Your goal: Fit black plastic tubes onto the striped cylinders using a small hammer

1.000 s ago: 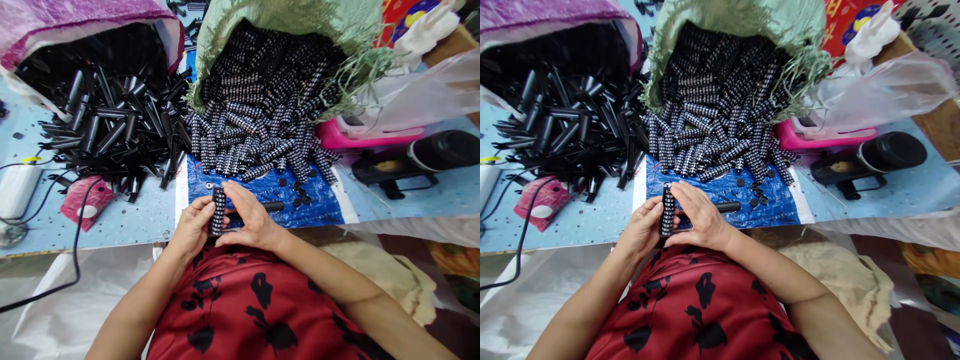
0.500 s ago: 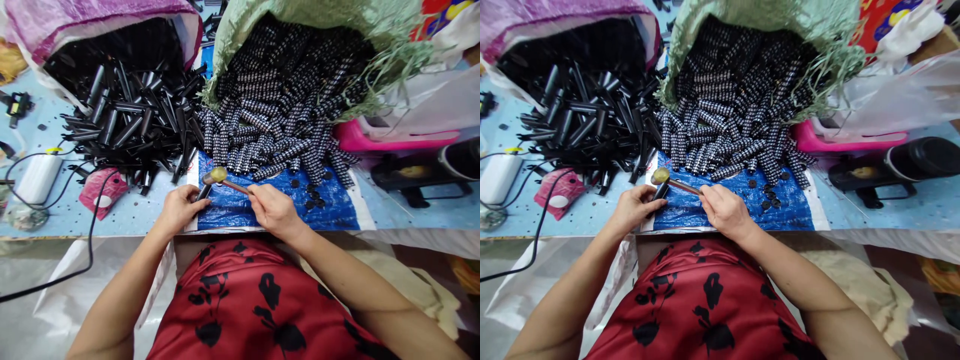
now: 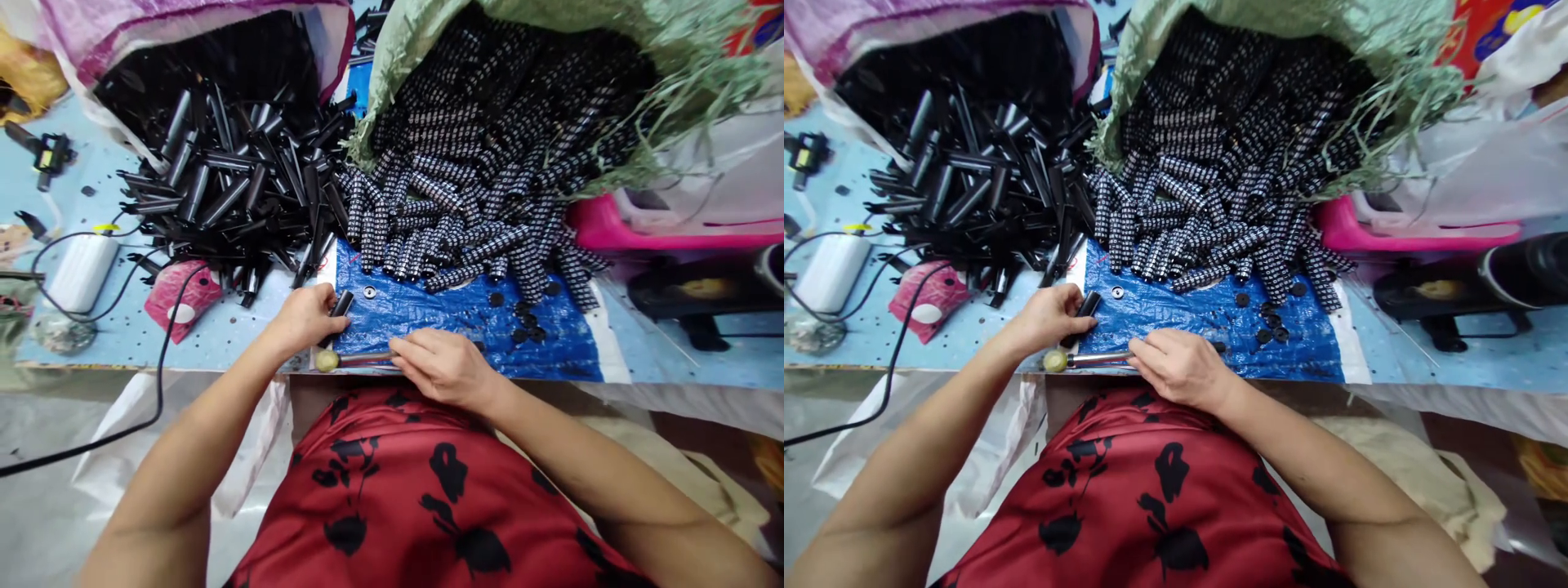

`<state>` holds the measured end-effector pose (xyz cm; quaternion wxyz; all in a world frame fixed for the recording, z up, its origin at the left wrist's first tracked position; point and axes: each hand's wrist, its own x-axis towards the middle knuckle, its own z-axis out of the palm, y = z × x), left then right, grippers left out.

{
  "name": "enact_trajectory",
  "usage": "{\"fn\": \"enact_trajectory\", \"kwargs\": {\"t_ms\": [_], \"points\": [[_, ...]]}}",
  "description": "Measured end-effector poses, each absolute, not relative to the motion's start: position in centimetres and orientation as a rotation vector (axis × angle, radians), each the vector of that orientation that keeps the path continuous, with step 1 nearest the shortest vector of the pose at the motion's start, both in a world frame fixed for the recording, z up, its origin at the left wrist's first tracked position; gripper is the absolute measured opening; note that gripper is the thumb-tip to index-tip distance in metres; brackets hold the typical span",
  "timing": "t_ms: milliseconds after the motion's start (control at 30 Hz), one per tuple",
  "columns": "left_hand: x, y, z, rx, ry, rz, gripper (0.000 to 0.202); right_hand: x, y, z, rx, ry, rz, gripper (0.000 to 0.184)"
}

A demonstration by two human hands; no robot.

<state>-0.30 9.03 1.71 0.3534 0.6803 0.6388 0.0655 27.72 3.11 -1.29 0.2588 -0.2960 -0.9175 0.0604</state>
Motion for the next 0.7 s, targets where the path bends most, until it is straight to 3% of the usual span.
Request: {"fn": "enact_trajectory", "kwargs": {"t_ms": [133,233,333,433,567,700], "points": [[-6.9,6.5,5.6,1.671,1.346,-0.15,0.032,29.7,3.7,-2.0,-0.827,-2.357,0.212,0.018],[-9.6,5.6,6.7,1.595,1.467,0.039,0.045,30.0,4.1,-2.6,-0.928,-2.393,0.183,0.017],[-7.5,7.0,4.9,1.829,1.851,0.322,0.046,29.5,4.8,-2.5,-0.937,-2.439,0.229,0.026],[-3.9,9.7,2.5,1.94,2.214,0.218,0.042,29.9,6.0,-1.7,-1.069,-2.4,0.114,0.028],[-3.0,11.7,0.7,1.784,2.16,0.223,0.032,31.9,8.2,-0.7,-1.495,-2.429,-0.219,0.022],[-4.8,10.6,0.9,1.609,1.984,0.311,0.038,33.6,9.8,-0.7,-1.476,-2.562,-0.254,0.018]]}}
